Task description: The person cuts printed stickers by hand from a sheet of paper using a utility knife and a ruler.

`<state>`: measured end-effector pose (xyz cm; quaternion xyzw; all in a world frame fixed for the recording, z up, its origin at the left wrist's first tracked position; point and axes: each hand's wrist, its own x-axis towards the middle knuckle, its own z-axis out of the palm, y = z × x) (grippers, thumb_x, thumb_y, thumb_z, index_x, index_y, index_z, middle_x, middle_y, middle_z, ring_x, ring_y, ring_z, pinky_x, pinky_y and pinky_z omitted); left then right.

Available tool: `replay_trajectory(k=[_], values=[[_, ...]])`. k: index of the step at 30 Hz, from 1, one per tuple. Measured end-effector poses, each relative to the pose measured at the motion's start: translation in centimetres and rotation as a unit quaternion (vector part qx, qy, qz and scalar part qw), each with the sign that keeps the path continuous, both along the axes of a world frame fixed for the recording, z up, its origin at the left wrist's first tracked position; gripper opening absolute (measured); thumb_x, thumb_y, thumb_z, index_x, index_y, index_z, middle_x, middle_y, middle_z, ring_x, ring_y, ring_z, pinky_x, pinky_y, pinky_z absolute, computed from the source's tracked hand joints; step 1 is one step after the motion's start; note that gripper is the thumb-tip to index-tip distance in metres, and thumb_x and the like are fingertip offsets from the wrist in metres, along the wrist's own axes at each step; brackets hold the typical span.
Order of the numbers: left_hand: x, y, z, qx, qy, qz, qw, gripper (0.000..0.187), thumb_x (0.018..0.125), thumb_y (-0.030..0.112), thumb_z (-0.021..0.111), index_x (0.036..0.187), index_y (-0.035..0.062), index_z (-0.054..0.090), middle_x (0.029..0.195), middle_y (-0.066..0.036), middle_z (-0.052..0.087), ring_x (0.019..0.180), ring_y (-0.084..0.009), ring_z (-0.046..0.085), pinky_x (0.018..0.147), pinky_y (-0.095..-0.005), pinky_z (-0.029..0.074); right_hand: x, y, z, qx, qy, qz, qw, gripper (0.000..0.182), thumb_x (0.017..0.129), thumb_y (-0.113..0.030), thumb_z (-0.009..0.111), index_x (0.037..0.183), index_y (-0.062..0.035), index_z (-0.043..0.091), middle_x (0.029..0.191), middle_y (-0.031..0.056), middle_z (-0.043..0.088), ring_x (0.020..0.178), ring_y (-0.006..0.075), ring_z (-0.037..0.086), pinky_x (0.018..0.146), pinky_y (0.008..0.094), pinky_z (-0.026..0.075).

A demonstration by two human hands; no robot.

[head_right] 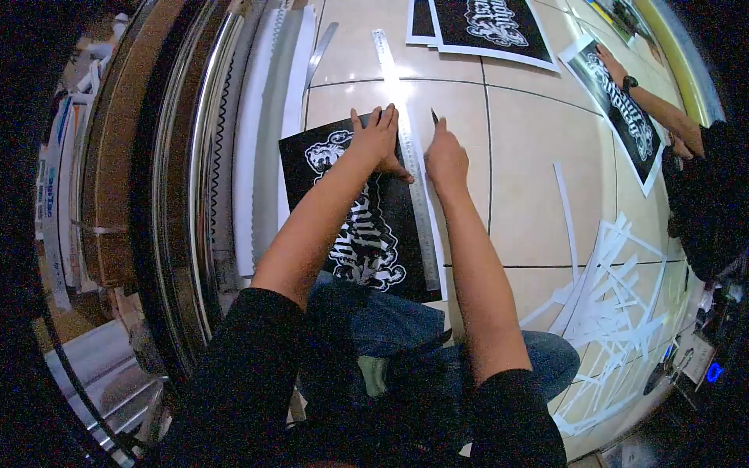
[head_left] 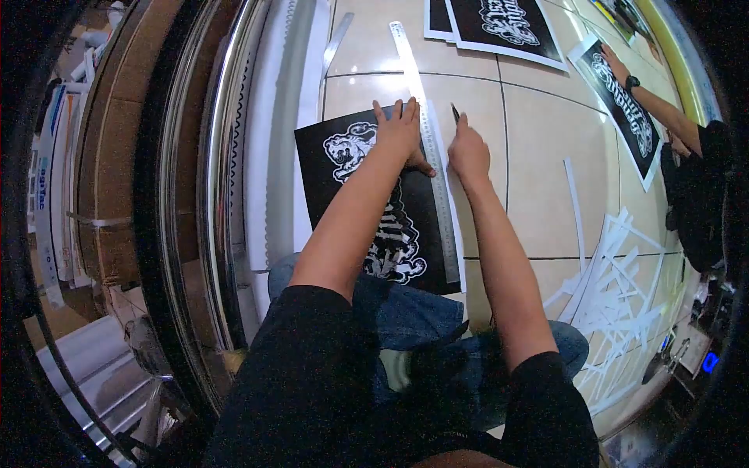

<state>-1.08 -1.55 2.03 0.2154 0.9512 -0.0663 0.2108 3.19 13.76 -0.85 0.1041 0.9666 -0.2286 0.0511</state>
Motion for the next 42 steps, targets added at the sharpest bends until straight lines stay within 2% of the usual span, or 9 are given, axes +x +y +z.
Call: replay_trajectory(k=[4, 6, 7, 9, 26, 32, 34, 39, 42], values=[[-0.5, -0.4, -1.9, -0.005, 0.013, -0.013, 1.000, 0.155, 0.040, 0.078, 0.081, 0.155, 0.0005, 0.011, 0.164, -0.013, 0.013, 0.150, -0.0343, 0.016, 0.109, -0.0785, 0.005, -3.0, -2.5, -0.5, 0.020, 0.030, 0.030, 0.999, 0.054, 0.091, -0.012, 0.046, 0.143, -0.0005, 0.043, 0.099, 0.0240, 0.068, 0.085, 0.0402, 0.069, 0.075, 0.0491, 0.055], [-0.9, -0.9, -3.9, -0.009, 0.085, -0.032, 0.996, 0.139, 0.053, 0.067, 0.082, 0.156, 0.0036, 0.014, 0.164, -0.009, 0.014, 0.150, -0.0335, 0.017, 0.104, -0.0833, 0.003, -3.0, -3.5, -0.5, 0.020, 0.029, 0.039, 0.999, 0.052, 0.092, -0.013, 0.046, 0.142, 0.0006, 0.044, 0.098, 0.0249, 0.068, 0.084, 0.0404, 0.070, 0.073, 0.0487, 0.056], [-0.7, -0.8, -4.1, -0.009, 0.083, -0.033, 0.996, 0.139, 0.053, 0.067, 0.082, 0.156, 0.0036, 0.014, 0.164, -0.009, 0.014, 0.150, -0.0335, 0.017, 0.104, -0.0833, 0.003, -3.0, -4.1, -0.2, 0.020, 0.031, 0.048, 0.998, 0.050, 0.093, -0.014, 0.046, 0.140, 0.0016, 0.044, 0.097, 0.0257, 0.067, 0.083, 0.0406, 0.070, 0.071, 0.0483, 0.057], [-0.5, -0.5, -4.1, 0.009, 0.095, -0.008, 0.995, 0.065, 0.096, 0.028, 0.044, 0.155, 0.0080, 0.026, 0.162, -0.002, 0.023, 0.149, -0.0298, 0.021, 0.102, -0.0851, -0.002, -2.8, -4.6, 0.0, 0.021, 0.022, 0.039, 0.999, 0.048, 0.093, -0.015, 0.046, 0.138, 0.0025, 0.045, 0.096, 0.0260, 0.067, 0.083, 0.0412, 0.070, 0.071, 0.0487, 0.057], [-1.0, -1.3, -4.9, 0.015, 0.074, -0.025, 0.997, 0.069, 0.097, 0.029, 0.045, 0.157, 0.0098, 0.018, 0.164, -0.003, 0.015, 0.150, -0.0314, 0.015, 0.100, -0.0866, 0.003, -1.5, -4.1, -0.5, 0.044, 0.078, 0.075, 0.993, 0.036, 0.093, -0.014, 0.047, 0.122, 0.0083, 0.052, 0.082, 0.0247, 0.069, 0.073, 0.0379, 0.071, 0.062, 0.0440, 0.059], [-1.0, -0.8, -3.4, 0.009, 0.043, -0.006, 0.999, 0.068, 0.098, 0.031, 0.045, 0.156, 0.0100, 0.018, 0.165, -0.002, 0.012, 0.151, -0.0311, 0.014, 0.101, -0.0865, 0.002, -0.3, -3.9, -0.6, 0.052, 0.078, 0.081, 0.992, 0.038, 0.093, -0.012, 0.048, 0.124, 0.0088, 0.051, 0.083, 0.0250, 0.069, 0.070, 0.0373, 0.071, 0.061, 0.0439, 0.059], [-1.5, -1.0, -4.0, -0.025, 0.034, -0.019, 0.999, 0.127, 0.065, 0.063, 0.077, 0.157, 0.0080, 0.009, 0.166, -0.005, 0.006, 0.152, -0.0327, 0.006, 0.104, -0.0833, 0.003, 0.4, -3.8, -0.5, 0.053, 0.071, 0.081, 0.993, 0.039, 0.093, -0.012, 0.048, 0.126, 0.0086, 0.051, 0.084, 0.0251, 0.069, 0.071, 0.0374, 0.071, 0.061, 0.0439, 0.059], [-1.2, -1.1, -3.5, -0.009, 0.024, -0.015, 1.000, 0.139, 0.056, 0.071, 0.078, 0.157, 0.0075, 0.007, 0.166, -0.007, 0.005, 0.152, -0.0335, 0.006, 0.104, -0.0832, 0.003, 2.3, -3.4, -0.7, 0.044, 0.047, 0.081, 0.995, 0.044, 0.092, -0.012, 0.049, 0.131, 0.0076, 0.048, 0.085, 0.0254, 0.068, 0.072, 0.0383, 0.071, 0.063, 0.0443, 0.059], [-0.8, -0.6, -1.6, -0.012, -0.008, 0.001, 1.000, 0.152, 0.045, 0.081, 0.076, 0.157, 0.0062, 0.007, 0.166, -0.008, 0.005, 0.152, -0.0342, 0.005, 0.104, -0.0830, 0.003, 4.3, -3.0, -0.3, 0.005, -0.002, 0.060, 0.998, 0.056, 0.091, -0.023, 0.059, 0.137, 0.0036, 0.043, 0.090, 0.0276, 0.068, 0.081, 0.0447, 0.069, 0.069, 0.0510, 0.057]])
